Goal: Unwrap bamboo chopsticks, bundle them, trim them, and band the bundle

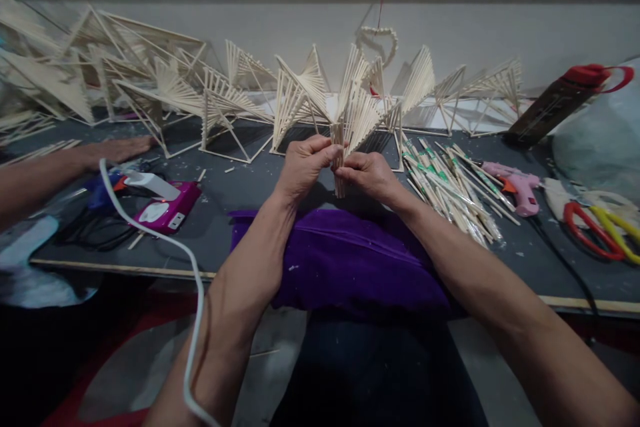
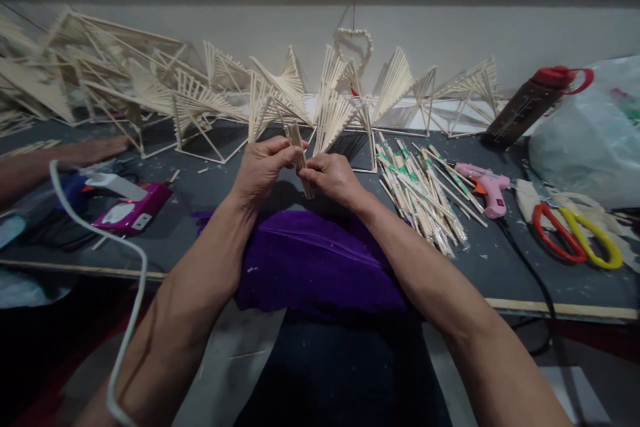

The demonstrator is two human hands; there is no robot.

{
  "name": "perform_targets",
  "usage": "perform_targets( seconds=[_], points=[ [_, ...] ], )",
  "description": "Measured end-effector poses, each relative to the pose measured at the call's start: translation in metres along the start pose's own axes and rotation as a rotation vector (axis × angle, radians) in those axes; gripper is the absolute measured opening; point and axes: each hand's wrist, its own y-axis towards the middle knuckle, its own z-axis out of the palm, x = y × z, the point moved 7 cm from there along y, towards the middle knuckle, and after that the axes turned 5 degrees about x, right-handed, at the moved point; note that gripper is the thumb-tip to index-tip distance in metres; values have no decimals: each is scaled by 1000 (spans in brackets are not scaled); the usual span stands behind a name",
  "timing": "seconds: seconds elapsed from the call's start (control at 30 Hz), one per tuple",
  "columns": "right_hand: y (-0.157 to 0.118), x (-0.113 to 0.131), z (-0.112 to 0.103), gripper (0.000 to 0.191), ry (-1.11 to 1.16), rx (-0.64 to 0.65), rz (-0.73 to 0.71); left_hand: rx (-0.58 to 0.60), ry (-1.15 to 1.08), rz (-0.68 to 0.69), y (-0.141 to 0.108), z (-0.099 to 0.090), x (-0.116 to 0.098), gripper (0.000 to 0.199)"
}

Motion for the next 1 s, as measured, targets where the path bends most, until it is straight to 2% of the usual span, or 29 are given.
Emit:
perform_targets(
  seconds=[0.2,0.47,0.73,1.0],
  points=[
    [-4,5,0,21,-60,-23,-3,32,-21,-1,-3,-1,-1,24],
    [-12,18,2,19,-206,-123,-54,52,-3,8,-4,1,-3,21],
    [-12,19,-2,16,-260,-98,-117,83,34,-1,1,3,-7,19],
    [-11,10,-3,17,-159,-69,-85,75,-49,-42,3,5,-3,19]
  ],
)
